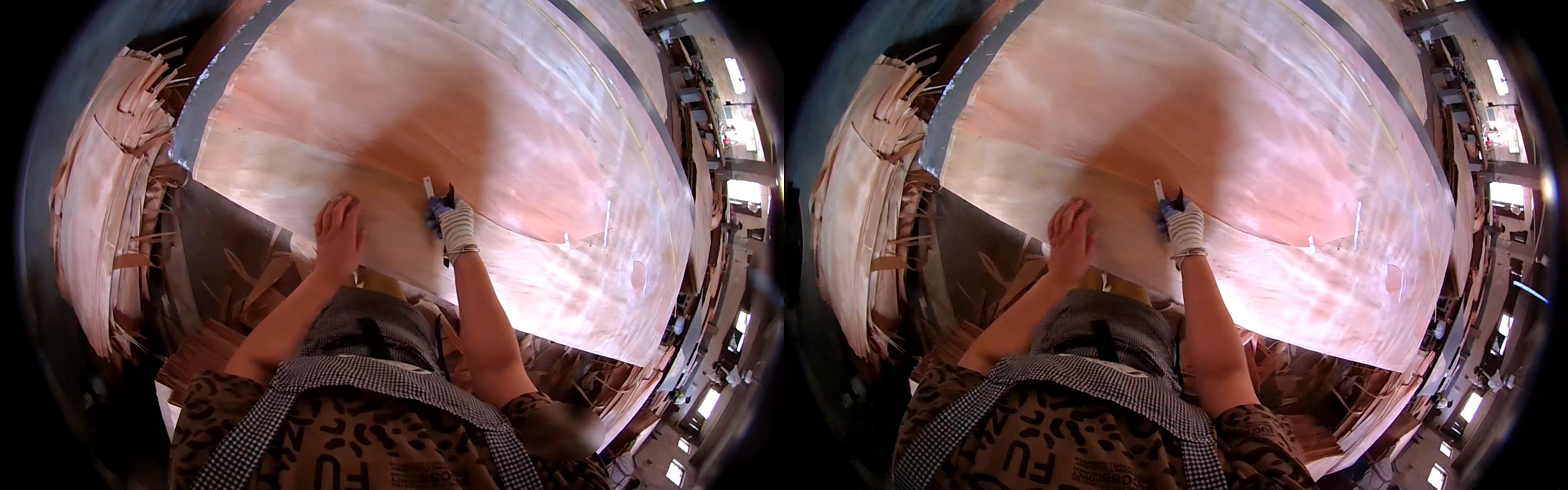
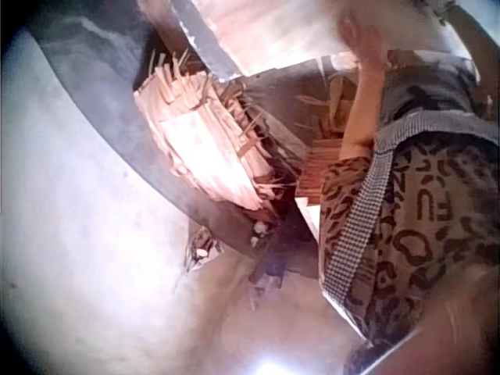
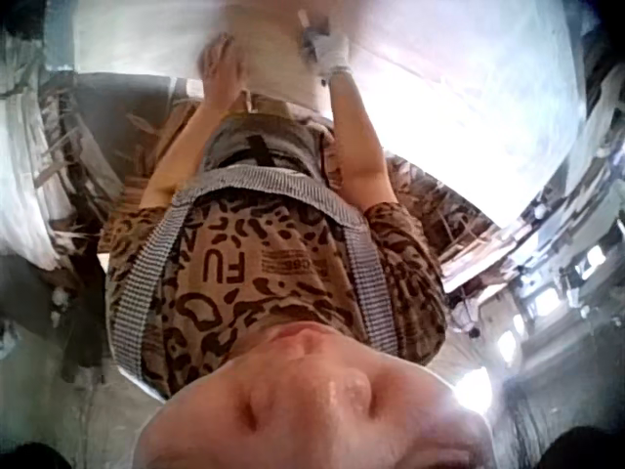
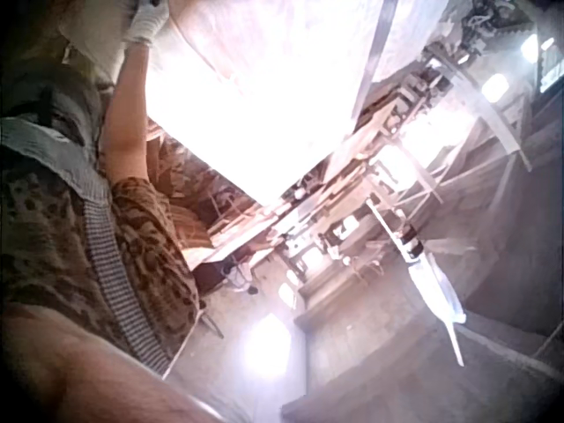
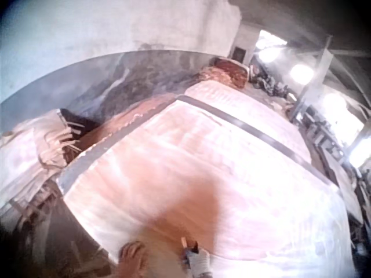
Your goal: The person assembles and trims wood veneer strips on large backing sheets using a utility knife and a tape measure.
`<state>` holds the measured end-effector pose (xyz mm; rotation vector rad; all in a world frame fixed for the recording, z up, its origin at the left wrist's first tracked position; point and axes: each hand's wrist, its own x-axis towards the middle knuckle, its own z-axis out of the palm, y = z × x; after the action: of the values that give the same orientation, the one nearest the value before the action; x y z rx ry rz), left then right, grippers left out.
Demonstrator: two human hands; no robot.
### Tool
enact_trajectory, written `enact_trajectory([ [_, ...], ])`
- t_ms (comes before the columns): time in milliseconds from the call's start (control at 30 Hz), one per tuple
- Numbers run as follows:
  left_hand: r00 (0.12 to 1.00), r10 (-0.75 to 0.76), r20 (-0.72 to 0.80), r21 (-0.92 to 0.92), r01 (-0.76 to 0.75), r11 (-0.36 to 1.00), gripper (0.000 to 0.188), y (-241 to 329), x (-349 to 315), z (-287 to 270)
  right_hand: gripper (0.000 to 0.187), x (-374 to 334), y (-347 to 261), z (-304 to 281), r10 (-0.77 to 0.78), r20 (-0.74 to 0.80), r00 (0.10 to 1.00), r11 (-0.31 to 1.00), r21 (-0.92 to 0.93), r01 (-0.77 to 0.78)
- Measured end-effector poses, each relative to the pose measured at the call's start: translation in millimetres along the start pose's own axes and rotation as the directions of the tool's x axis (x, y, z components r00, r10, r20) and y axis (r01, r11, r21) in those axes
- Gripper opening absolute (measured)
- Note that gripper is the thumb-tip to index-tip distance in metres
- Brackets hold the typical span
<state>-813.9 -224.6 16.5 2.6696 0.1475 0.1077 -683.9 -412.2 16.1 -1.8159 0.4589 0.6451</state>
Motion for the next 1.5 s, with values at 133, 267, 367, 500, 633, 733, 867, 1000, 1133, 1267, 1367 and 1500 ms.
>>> enact_trajectory([
  [133, 0.948, 0.313, 0.055, -0.009, -0.313, 0.950, 0.048, 17, 52, 25, 0.019, -7, -6, 10, -0.078, -0.035, 0.996, 0.988, -0.136, 0.072],
  [267, 0.793, 0.603, 0.086, 0.113, -0.610, 0.785, 0.045, 18, 85, 51, 0.020, 5, 19, 1, -0.499, -0.051, 0.865, 0.750, -0.526, 0.402],
  [367, 0.769, 0.524, 0.366, 0.405, -0.638, 0.654, 0.043, 51, 90, 33, 0.013, -1, 8, -29, -0.680, 0.060, 0.731, 0.302, -0.886, 0.353],
  [500, 0.825, 0.469, 0.315, 0.210, -0.542, 0.814, 0.043, 45, 102, -7, 0.010, -18, -20, -29, -0.099, -0.094, 0.991, 0.957, -0.280, 0.069],
  [633, 0.990, 0.024, 0.139, -0.193, 0.003, 0.981, 0.052, -114, 60, -10, 0.016, -45, -45, 55, 0.035, 0.140, 0.990, 0.974, -0.226, -0.003],
  [733, 0.987, -0.073, -0.143, 0.220, 0.104, 0.970, 0.063, -204, 65, -111, 0.019, -64, -81, 150, -0.096, 0.252, 0.963, 0.968, -0.204, 0.149],
  [867, 0.985, -0.084, -0.151, 0.167, 0.109, 0.980, 0.063, -281, 79, -141, 0.022, -43, -127, 297, -0.165, 0.297, 0.940, 0.980, -0.059, 0.191],
  [1000, 0.966, 0.259, 0.015, 0.243, -0.255, 0.936, 0.060, -310, 97, -144, 0.026, -19, -132, 370, -0.013, 0.067, 0.998, 0.973, -0.230, 0.028],
  [1133, 0.852, 0.446, 0.275, 0.085, -0.484, 0.871, 0.054, -318, 116, -161, 0.026, -30, -82, 347, -0.361, -0.164, 0.918, 0.664, -0.736, 0.130],
  [1267, 0.895, 0.437, 0.090, -0.172, -0.418, 0.892, 0.048, -355, 145, -210, 0.024, -70, -76, 305, 0.021, -0.340, 0.940, 0.800, -0.558, -0.220],
  [1367, 0.900, 0.414, 0.137, -0.122, -0.399, 0.909, 0.044, -396, 142, -240, 0.021, -66, -113, 341, 0.110, -0.358, 0.927, 0.994, 0.038, -0.104],
  [1500, 0.822, 0.549, 0.152, -0.175, -0.524, 0.834, 0.039, -405, 194, -248, 0.019, -20, -140, 383, -0.146, -0.446, 0.883, 0.953, -0.302, 0.006],
])
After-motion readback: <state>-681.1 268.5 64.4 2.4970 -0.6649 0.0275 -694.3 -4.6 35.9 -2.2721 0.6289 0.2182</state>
